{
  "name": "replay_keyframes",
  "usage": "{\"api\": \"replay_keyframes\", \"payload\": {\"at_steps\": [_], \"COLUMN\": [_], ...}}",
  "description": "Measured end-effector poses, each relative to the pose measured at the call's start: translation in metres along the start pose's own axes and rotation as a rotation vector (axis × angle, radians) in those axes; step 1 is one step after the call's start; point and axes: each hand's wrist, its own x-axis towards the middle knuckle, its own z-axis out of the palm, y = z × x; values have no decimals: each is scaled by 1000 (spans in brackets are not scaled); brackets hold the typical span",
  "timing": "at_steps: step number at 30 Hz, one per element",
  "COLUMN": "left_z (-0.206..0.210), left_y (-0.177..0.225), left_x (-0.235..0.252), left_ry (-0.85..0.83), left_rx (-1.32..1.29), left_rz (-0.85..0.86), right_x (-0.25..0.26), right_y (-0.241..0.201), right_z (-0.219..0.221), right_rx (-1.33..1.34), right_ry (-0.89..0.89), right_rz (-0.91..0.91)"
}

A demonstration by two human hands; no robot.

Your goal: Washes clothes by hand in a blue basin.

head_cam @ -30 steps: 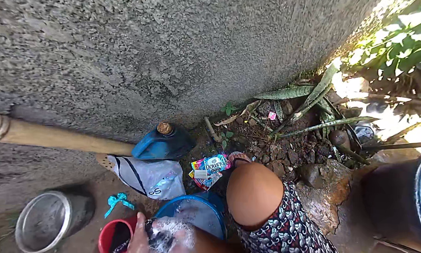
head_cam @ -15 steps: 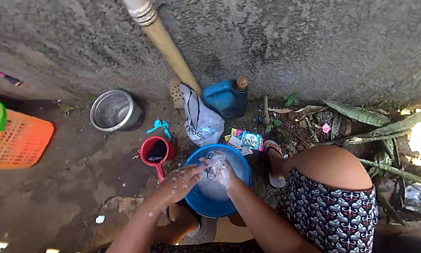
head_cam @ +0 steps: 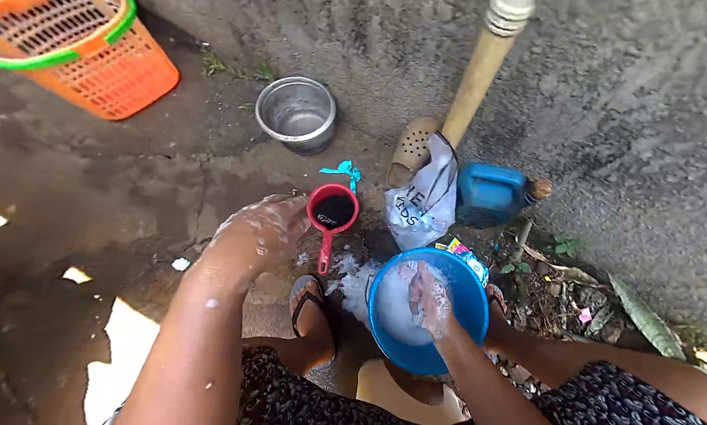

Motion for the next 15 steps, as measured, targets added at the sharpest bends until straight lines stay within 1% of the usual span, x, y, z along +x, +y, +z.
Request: {"api": "replay_keyframes", "payload": {"at_steps": [1,3,6,8,9,11,12,13,14,15], "left_z": [-3,2,11,9,7,2,3,3,3,4], "left_y": [-11,-25,-35,-34,-31,-22,-18,-15,-11,-6], "left_x": [-1,-7,-11,-11,-13,-18,-20,-21,-20,-20], "left_ry": [-40,-99,-123,-175,-175,-149,-128,-131,-145,-165], "left_rx": [-4,-35,-69,-63,-71,-87,-83,-66,-53,-45], "left_rz": [-41,-64,-51,-52,-48,-34,-15,2,17,35], "right_x": [-1,6,47,69,72,51,41,35,34,38], "right_y": [-15,-41,-61,-68,-73,-82,-81,-77,-66,-48], "right_z": [18,58,117,136,133,107,84,62,40,24], "right_rx": [22,-5,-109,-233,-350,-653,-777,-878,-967,-1037], "right_ry": [-78,-176,-256,-274,-295,-265,-283,-350,-423,-450], "right_rz": [12,17,-68,-125,-211,-377,-377,-251,-59,129]}}
